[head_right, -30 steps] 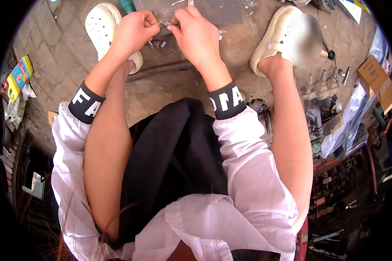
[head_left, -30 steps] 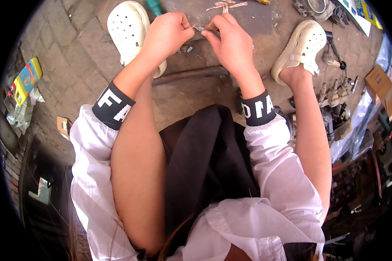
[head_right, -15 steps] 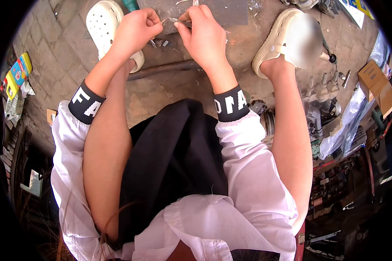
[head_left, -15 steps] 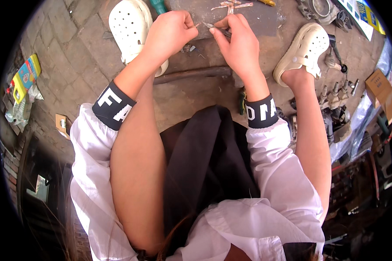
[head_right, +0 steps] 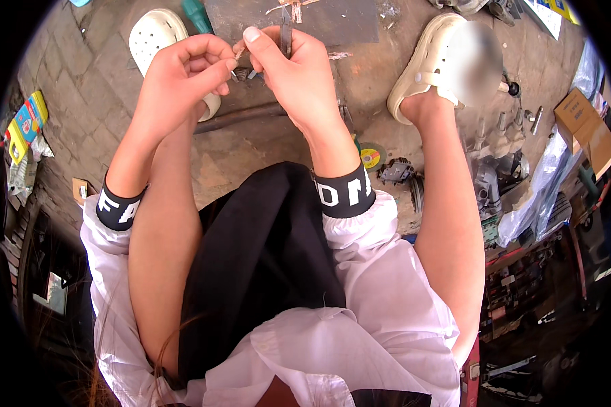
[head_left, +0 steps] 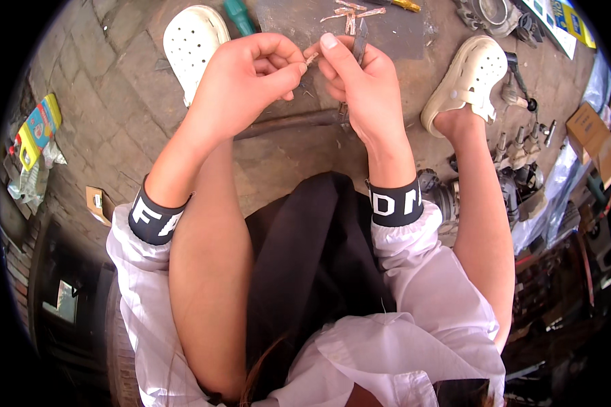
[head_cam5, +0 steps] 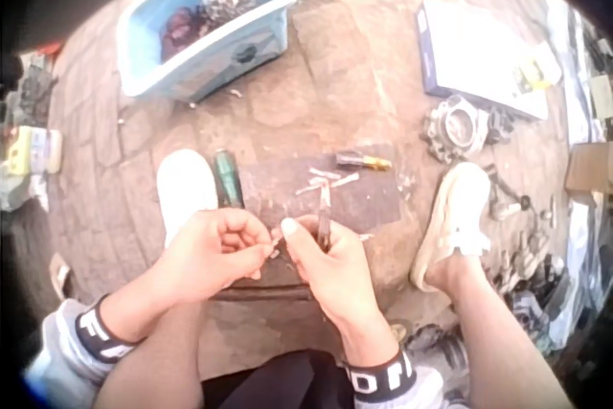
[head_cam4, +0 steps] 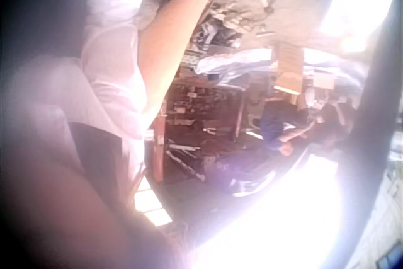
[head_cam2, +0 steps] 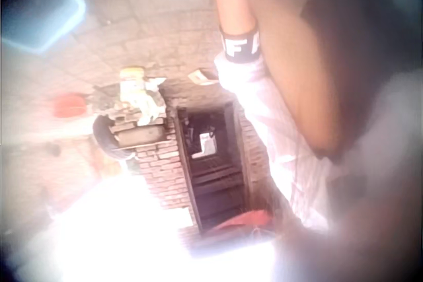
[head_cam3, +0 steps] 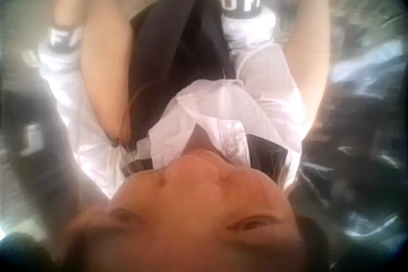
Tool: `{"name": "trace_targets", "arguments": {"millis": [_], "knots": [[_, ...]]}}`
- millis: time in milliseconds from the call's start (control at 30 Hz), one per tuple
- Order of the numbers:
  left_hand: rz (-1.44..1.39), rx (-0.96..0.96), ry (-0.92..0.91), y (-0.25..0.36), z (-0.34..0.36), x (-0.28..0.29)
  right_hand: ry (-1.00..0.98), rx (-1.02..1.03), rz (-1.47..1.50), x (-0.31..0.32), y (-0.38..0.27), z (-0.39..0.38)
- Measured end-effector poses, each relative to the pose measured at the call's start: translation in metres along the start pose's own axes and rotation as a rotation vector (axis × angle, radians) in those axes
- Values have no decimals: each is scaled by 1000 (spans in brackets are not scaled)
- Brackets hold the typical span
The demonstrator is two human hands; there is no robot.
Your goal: The person sits on the floor and uses a hammer and a small metal tool to work on tiny metallic pieces. They repeatedly tap and adjust the pieces, occasionally picking up new items from a nearby container.
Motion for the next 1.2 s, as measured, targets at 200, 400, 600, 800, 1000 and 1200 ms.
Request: {"name": "trace_targets", "arguments": {"millis": [200,400,600,800,1000,1200], "knots": [[-12,-27,44,13,-12,5,-17,40,-22,-14,-15,-9],[-86,-25,57,24,-27,7,4,-66,136,-30,-18,-23],[-245,-80,-10,60,-50,13,-73,-63,259,-55,-53,-44],[-78,-221,263,81,-29,61,171,9,299,-40,-55,-65],[13,-461,643,166,3,172,236,81,404,-34,-68,-71],[619,-484,800,261,92,200,245,117,512,-24,-78,-62]]}}
Point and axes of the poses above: each hand's wrist, its own z-axis towards the middle knuckle, its own x-axis out of the back of the hand, y = z × x, the point moved 9 cm from there along z, towards the middle knuckle, and after that the axes turned 2 degrees about -z, right-handed, at the moved point
